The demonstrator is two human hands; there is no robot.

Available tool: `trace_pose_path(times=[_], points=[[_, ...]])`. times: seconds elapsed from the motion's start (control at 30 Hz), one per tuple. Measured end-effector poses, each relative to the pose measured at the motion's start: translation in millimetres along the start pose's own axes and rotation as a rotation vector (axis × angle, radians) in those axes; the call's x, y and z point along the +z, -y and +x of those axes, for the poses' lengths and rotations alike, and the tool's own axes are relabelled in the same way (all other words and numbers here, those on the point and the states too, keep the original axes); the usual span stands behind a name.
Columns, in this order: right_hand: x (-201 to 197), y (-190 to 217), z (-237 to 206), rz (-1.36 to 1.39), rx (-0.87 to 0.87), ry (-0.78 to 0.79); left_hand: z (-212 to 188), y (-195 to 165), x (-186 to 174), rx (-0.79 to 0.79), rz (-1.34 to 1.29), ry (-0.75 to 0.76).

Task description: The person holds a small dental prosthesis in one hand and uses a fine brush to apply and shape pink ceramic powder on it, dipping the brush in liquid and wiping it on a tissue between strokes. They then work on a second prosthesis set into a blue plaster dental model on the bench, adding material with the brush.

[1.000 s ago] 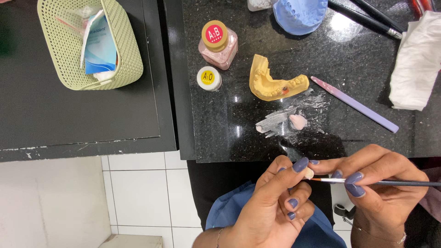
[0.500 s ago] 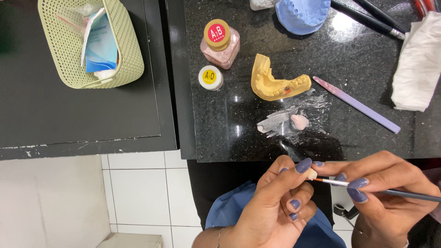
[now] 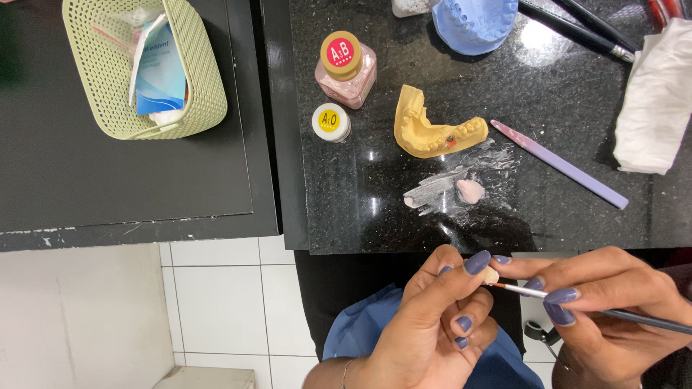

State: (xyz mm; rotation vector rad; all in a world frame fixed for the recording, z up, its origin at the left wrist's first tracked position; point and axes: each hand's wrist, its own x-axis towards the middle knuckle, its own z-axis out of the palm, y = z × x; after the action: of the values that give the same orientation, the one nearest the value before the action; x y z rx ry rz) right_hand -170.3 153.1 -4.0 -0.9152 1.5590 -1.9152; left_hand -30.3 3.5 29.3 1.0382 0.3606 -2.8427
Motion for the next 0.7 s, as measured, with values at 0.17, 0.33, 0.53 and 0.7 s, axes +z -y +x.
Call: trace_pose_path(times=[0.17,0.33,0.53,0.7], points=[[-5,0,3,-0.028,0.016,0.053,0,1,1,0.004,0.0,-0.017],[-6,-1,4,-0.061,-0.012,0.059,0,-1,1,-0.001,-0.009,-0.01],[-6,-2,2,-0.018,-0.027,0.041,0,-1,2,0.005,-0.005,0.001],[-11,-4,8,-0.051,-0.049,0.119,1,0,1,0.005,-0.006,-0.007]])
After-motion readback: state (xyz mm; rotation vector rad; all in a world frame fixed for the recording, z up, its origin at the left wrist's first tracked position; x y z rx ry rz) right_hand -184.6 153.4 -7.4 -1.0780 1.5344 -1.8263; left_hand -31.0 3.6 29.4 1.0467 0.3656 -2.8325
